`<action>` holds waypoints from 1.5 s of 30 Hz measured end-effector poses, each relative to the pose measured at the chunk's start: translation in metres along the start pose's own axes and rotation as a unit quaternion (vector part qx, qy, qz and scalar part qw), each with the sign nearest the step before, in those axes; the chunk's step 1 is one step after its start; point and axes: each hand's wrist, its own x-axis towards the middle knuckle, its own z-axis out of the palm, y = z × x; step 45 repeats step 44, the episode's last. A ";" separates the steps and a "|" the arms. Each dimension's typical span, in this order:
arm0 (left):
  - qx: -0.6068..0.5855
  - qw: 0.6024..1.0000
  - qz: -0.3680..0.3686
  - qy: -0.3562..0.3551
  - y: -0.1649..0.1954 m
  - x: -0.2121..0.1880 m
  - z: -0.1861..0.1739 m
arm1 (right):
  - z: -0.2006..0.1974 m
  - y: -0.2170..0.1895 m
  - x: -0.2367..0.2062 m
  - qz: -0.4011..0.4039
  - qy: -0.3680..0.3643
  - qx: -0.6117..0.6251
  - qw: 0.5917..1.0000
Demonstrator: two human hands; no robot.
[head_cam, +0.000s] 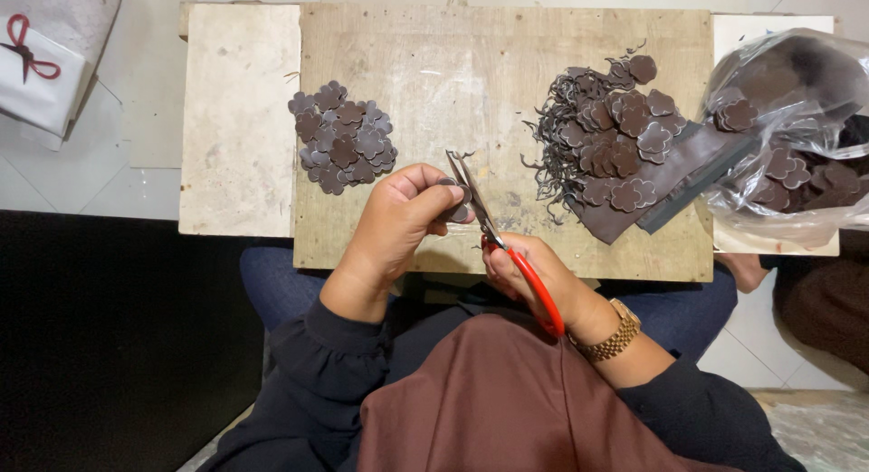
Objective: The person uses red-handled scissors to trim the edges of small dark brown flower-shaped pieces. They pick up each piece, rotate it while cutting, and place the finished pieces into a pile on the left side of the wooden board.
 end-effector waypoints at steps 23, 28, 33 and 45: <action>0.007 0.998 0.069 0.013 -0.016 0.008 0.008 | -0.004 -0.001 0.001 -0.007 0.002 -0.042 0.999; 0.017 0.997 0.072 0.022 -0.016 0.008 0.005 | -0.005 0.003 -0.001 0.006 0.002 -0.023 1.000; 0.006 0.997 0.074 0.013 -0.018 0.010 0.004 | -0.004 0.007 -0.002 0.015 0.012 0.028 0.999; -0.027 0.999 0.046 -0.008 -0.017 0.011 0.005 | -0.007 0.010 -0.001 0.016 0.018 0.023 0.999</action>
